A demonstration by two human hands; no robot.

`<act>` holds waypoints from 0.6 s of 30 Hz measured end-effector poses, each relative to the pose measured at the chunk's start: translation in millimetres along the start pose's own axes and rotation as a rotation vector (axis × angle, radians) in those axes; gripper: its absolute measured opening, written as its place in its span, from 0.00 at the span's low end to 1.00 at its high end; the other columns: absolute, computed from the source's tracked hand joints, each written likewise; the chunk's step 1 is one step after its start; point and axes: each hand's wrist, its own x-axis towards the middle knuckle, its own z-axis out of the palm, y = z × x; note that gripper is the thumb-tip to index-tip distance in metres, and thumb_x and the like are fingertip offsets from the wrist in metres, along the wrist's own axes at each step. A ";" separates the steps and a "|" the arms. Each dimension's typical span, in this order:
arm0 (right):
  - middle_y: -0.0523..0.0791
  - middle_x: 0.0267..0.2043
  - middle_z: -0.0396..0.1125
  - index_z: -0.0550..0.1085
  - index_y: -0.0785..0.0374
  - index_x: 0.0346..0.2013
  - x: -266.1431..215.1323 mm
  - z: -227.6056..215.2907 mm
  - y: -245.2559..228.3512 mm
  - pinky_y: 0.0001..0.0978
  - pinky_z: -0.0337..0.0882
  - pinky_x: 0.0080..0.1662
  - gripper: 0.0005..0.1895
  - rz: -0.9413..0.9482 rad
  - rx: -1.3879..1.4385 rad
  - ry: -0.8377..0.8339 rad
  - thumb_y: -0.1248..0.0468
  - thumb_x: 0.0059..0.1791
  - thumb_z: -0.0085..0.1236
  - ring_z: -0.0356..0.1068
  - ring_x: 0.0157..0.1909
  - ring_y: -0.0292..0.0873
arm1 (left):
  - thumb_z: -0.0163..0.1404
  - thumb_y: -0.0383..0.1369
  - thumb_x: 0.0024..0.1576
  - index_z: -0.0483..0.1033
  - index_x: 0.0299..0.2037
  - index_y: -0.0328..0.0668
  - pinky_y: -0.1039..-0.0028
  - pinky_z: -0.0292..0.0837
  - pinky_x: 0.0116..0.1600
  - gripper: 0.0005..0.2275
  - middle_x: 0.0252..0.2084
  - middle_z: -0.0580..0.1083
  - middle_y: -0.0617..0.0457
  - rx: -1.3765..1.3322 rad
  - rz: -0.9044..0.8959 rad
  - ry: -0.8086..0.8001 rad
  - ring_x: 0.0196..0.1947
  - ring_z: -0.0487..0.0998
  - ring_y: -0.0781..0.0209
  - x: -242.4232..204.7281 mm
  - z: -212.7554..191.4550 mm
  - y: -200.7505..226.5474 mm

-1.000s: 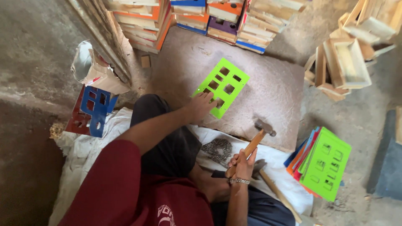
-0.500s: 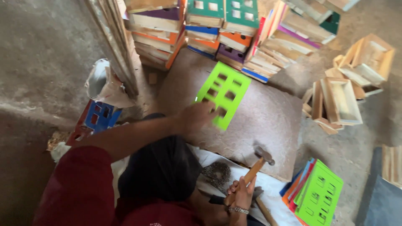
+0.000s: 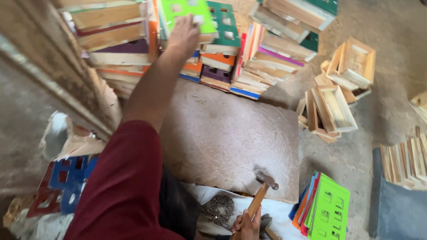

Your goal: The person sits on the floor and uses a hammer to tap wooden pieces into colorful plastic molds. They repeatedly insert wood into the mold, strike it with the hammer, and then remove the assembled wooden box, placing it aside.

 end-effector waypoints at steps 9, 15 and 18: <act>0.43 0.22 0.61 0.43 0.43 0.77 -32.6 8.9 -15.9 0.32 0.61 0.18 0.42 -0.075 0.038 -0.036 0.67 0.51 0.47 0.59 0.17 0.36 | 0.55 0.36 0.54 0.77 0.50 0.36 0.50 0.68 0.56 0.16 0.55 0.73 0.32 -0.067 0.189 0.228 0.55 0.73 0.33 -74.0 -15.0 33.8; 0.41 0.19 0.60 0.48 0.43 0.77 2.1 -23.2 -27.5 0.29 0.61 0.18 0.41 -0.031 0.026 -0.098 0.65 0.51 0.52 0.58 0.16 0.34 | 0.48 0.31 0.59 0.78 0.45 0.44 0.54 0.76 0.42 0.08 0.46 0.79 0.47 -0.457 0.786 -0.209 0.41 0.82 0.44 -173.6 -2.5 223.2; 0.41 0.21 0.66 0.45 0.44 0.77 34.6 -36.2 -42.9 0.27 0.67 0.21 0.42 -0.179 -0.128 -0.205 0.64 0.51 0.52 0.63 0.18 0.34 | 0.46 0.21 0.43 0.73 0.54 0.43 0.53 0.75 0.45 0.25 0.52 0.75 0.43 -0.444 0.862 -0.453 0.48 0.78 0.42 -166.7 18.9 328.1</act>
